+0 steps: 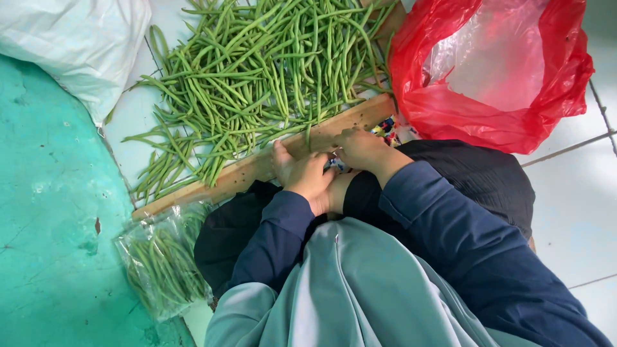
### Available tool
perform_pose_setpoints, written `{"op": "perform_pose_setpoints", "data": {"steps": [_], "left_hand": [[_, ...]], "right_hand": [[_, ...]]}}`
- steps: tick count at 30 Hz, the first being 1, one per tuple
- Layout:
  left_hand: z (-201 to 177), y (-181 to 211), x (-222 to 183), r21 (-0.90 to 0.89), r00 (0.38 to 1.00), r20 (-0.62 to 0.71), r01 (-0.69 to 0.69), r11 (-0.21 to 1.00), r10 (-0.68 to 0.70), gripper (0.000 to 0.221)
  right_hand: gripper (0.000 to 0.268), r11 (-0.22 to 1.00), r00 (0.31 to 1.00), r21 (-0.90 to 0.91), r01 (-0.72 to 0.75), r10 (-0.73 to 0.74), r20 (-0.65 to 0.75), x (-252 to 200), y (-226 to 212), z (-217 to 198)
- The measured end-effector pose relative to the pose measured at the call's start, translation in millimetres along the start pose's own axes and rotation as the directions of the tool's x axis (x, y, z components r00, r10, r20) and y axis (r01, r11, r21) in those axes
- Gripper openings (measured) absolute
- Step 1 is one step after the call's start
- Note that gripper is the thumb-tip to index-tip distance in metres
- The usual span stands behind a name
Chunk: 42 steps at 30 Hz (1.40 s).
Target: Packing green beans into small plastic bags while sitting on the floor
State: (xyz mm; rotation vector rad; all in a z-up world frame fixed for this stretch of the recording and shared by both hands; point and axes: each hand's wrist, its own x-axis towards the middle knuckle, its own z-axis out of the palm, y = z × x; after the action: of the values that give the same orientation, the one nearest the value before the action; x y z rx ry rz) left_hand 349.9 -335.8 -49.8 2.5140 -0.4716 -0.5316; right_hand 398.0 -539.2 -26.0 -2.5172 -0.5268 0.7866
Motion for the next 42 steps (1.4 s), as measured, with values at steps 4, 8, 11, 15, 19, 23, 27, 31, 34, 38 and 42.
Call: {"op": "perform_pose_setpoints", "data": {"steps": [4,8,11,15,19,23,27,31,34,38,42], "left_hand": [[-24.9,20.9,8.8,0.080,0.989,0.133,0.056,0.995,-0.067,0.040],[-35.3,29.1,11.6,0.177,0.941,0.292,0.123,0.977,-0.171,0.050],[-35.5,29.0,10.6,0.197,0.931,0.318,0.123,0.973,-0.182,0.050],[-40.1,33.0,5.2,0.158,0.952,0.275,0.090,0.983,-0.132,0.048],[-36.2,29.9,-5.6,0.133,0.978,0.187,0.064,0.989,-0.089,0.051],[-39.7,31.7,-7.7,0.102,0.968,0.229,0.078,0.992,-0.099,0.052],[-45.9,36.1,-6.3,0.156,0.955,0.266,0.093,0.983,-0.133,0.056],[-19.5,13.6,-3.8,0.130,0.987,0.147,0.042,0.991,-0.061,0.052],[-13.8,9.2,-1.5,0.176,0.992,0.110,0.039,0.984,-0.059,0.051],[-10.1,1.7,-0.5,0.202,0.995,0.097,0.017,0.979,-0.037,0.050],[1.0,-12.0,5.5,0.271,0.998,0.048,-0.040,0.962,0.028,0.046]], "right_hand": [[0.043,0.987,0.990,-0.087,-0.135,0.132,-0.039,32.4,36.6,15.7],[0.068,0.969,0.968,0.008,-0.247,0.247,-0.040,42.1,36.4,36.2],[0.077,0.934,0.929,0.026,-0.356,0.357,-0.095,51.4,37.3,54.7],[0.069,0.923,0.926,-0.099,-0.372,0.376,0.023,55.3,62.7,63.4],[0.063,0.923,0.930,-0.142,-0.358,0.366,0.031,55.9,66.8,69.0],[0.071,0.878,0.877,-0.107,-0.467,0.444,-0.187,18.5,24.8,51.5],[0.055,0.901,0.895,-0.162,-0.402,0.349,-0.279,-0.7,24.3,28.7],[0.044,0.932,0.961,-0.263,-0.249,0.204,-0.187,-24.8,40.1,8.4],[0.045,0.944,0.967,-0.236,-0.229,0.192,-0.168,-50.0,67.3,-22.6],[0.038,0.953,0.799,0.031,-0.301,0.270,-0.537,-66.4,158.3,-25.4],[0.030,0.878,0.681,0.160,-0.450,0.454,-0.574,-63.3,184.0,-51.2]]}}
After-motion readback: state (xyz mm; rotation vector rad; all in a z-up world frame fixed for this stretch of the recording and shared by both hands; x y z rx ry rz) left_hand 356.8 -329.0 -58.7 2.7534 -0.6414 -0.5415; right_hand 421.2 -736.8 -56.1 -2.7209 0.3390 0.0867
